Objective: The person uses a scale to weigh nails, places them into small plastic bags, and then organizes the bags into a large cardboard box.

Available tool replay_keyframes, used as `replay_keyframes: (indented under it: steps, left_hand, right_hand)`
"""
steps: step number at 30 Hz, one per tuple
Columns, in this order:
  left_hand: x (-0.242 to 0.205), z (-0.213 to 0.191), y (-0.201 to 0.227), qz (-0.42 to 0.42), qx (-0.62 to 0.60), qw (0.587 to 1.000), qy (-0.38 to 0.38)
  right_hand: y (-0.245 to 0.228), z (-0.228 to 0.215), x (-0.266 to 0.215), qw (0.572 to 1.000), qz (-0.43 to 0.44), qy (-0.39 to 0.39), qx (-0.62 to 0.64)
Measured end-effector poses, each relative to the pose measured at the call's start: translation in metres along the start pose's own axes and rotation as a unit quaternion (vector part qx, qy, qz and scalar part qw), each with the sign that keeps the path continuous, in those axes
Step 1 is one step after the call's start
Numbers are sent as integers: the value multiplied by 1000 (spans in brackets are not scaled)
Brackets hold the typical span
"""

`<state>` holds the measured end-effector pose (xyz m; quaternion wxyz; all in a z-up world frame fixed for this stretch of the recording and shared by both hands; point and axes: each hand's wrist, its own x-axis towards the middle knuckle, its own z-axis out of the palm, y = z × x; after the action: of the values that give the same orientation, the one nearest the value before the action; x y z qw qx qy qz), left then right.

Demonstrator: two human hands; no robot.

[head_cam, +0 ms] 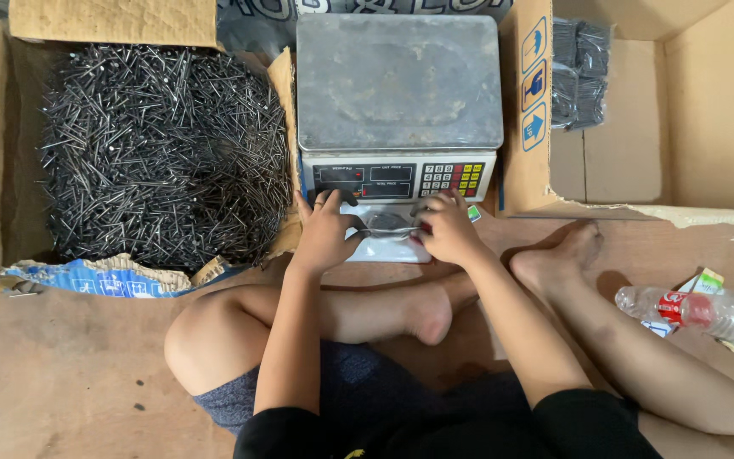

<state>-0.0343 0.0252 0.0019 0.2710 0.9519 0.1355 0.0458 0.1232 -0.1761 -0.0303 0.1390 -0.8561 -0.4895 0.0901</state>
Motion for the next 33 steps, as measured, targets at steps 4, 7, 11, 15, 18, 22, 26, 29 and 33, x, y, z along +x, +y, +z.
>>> replay_keyframes:
  steps: [4,7,11,15,18,22,26,29,33]
  left_hand:
    - [2,0,-3,-20,-70,996,-49]
    - [9,24,-8,-67,28,997,0]
    - [8,25,10,-5,175,978,115]
    - [-19,15,35,60,202,978,9]
    - [-27,44,29,77,261,957,-95]
    - [-29,86,13,152,252,952,86]
    - [-26,100,9,174,292,933,117]
    - [-26,90,11,163,281,938,125]
    - [-21,93,13,139,287,941,115]
  right_hand:
    - [11,0,9,989,-13,-46,137]
    - [10,12,24,996,58,-47,48]
    - [-13,12,20,995,68,25,-72]
    - [-21,49,-24,991,-90,69,-74]
    - [-45,45,-42,975,-142,139,-96]
    - [-60,40,-42,962,-132,183,-156]
    - [-53,52,-36,964,-124,171,-159]
    - [-45,55,-30,967,-144,156,-141]
    - [-40,41,-19,965,-181,158,-108]
